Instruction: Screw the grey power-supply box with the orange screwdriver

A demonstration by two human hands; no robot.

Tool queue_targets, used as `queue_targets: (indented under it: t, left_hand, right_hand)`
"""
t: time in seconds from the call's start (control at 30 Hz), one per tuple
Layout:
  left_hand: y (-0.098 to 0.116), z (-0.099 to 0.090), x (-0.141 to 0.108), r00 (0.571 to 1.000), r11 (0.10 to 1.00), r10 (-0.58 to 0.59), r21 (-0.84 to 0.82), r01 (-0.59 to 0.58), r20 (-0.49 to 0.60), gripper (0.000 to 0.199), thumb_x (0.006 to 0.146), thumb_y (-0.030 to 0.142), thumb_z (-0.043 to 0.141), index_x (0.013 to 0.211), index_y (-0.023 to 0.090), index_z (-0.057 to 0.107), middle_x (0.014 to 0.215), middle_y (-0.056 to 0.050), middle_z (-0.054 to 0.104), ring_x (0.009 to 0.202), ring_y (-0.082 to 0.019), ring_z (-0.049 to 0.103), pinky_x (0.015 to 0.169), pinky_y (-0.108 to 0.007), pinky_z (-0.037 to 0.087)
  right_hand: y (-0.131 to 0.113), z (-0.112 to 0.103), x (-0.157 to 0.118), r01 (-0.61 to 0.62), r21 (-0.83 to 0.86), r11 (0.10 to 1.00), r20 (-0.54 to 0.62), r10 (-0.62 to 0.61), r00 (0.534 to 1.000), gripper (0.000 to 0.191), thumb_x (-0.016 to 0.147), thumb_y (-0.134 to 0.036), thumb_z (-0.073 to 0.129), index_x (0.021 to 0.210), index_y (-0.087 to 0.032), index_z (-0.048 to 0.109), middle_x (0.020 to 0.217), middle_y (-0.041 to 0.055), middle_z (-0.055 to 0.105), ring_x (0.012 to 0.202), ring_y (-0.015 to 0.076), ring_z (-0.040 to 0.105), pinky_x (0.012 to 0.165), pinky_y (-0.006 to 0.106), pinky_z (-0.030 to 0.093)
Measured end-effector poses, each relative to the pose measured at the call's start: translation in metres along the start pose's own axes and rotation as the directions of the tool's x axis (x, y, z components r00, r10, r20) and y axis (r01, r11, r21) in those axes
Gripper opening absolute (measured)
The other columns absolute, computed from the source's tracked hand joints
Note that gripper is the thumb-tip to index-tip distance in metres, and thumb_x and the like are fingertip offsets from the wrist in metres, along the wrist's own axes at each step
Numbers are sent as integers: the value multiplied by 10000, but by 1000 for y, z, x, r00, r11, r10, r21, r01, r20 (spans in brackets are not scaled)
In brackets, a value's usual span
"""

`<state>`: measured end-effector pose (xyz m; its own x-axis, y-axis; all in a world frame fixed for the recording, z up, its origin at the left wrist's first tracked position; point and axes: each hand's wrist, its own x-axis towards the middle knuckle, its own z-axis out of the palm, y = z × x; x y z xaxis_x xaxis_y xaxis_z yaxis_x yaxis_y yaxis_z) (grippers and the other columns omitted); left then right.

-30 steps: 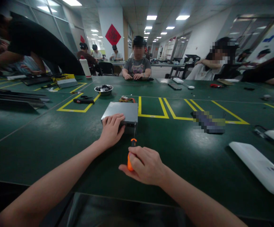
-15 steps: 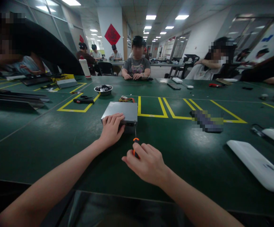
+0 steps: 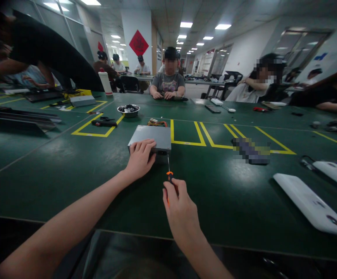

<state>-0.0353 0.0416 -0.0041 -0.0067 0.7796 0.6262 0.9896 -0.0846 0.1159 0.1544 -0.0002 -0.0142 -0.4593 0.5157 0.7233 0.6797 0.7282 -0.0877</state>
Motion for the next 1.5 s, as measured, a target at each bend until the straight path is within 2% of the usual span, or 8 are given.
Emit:
queue_targets:
  t: [0.23, 0.37, 0.63, 0.87, 1.1, 1.2, 1.33, 1.5]
  left_hand:
    - [-1, -3, -1, 1000, 1000, 6, 1, -6, 4, 338, 827, 209, 438, 1163, 181, 464, 1258, -73, 501, 1193, -229, 394, 988, -413, 257]
    - [-1, -3, -2, 1000, 1000, 12, 7, -12, 9, 359, 822, 198, 438, 1180, 176, 453, 1268, -79, 492, 1205, -231, 383, 996, -419, 251]
    - [0, -6, -3, 999, 999, 29, 27, -29, 20, 389, 806, 181, 444, 1196, 169, 444, 1292, -86, 470, 1217, -238, 372, 1001, -419, 250]
    - [-1, -6, -3, 999, 999, 27, 29, -28, 29, 396, 808, 187, 441, 1203, 167, 437, 1290, -86, 469, 1218, -235, 367, 1004, -418, 248]
    - [0, -6, -4, 999, 999, 25, 35, -26, 38, 403, 808, 184, 433, 1210, 161, 432, 1300, -83, 461, 1222, -227, 361, 1015, -407, 235]
    - [0, -5, -4, 999, 999, 26, 34, -27, 43, 401, 812, 186, 427, 1212, 165, 432, 1305, -84, 457, 1226, -228, 359, 1017, -408, 233]
    - [0, -4, -4, 999, 999, 23, 41, -25, 44, 408, 807, 185, 434, 1215, 165, 429, 1314, -81, 447, 1232, -229, 352, 1022, -409, 228]
    - [0, -3, -3, 999, 999, 28, 40, -29, 39, 415, 800, 183, 443, 1214, 160, 430, 1307, -78, 455, 1226, -229, 354, 1024, -408, 223]
  right_hand:
    - [-8, -1, 5, -199, 138, 970, -131, 217, 967, 133, 842, -214, 488, 897, -192, 607, 835, 57, 602, 714, 142, 611, 574, 231, 492]
    - [-2, 0, 2, -271, 244, 931, -137, 310, 941, 131, 845, -258, 496, 893, -192, 598, 816, 44, 617, 717, 146, 613, 611, 251, 490]
    - [-14, 14, -3, -257, 204, 945, -60, 274, 960, 132, 805, -206, 491, 922, -169, 540, 951, 105, 487, 843, 200, 574, 624, 313, 524]
    - [-12, 12, -9, -233, 137, 963, -158, 254, 954, 193, 824, -176, 496, 992, -192, 591, 937, 68, 618, 844, 165, 608, 709, 277, 502]
    - [-9, 8, -11, -412, 189, 892, 12, 417, 909, 280, 889, -337, 368, 1023, -177, 554, 887, 61, 625, 719, 142, 626, 541, 230, 480]
    - [-12, 8, -8, -386, 183, 904, 11, 391, 920, 255, 854, -371, 427, 990, -185, 537, 933, 82, 579, 806, 179, 606, 556, 262, 502]
    - [-16, 10, -9, -315, 217, 924, -53, 334, 941, 188, 821, -264, 459, 985, -176, 482, 1046, 126, 483, 932, 214, 562, 582, 305, 534]
    - [-19, 11, -12, -186, 150, 971, -86, 200, 976, 189, 828, -162, 459, 1008, -186, 513, 1032, 102, 517, 836, 165, 600, 540, 245, 533]
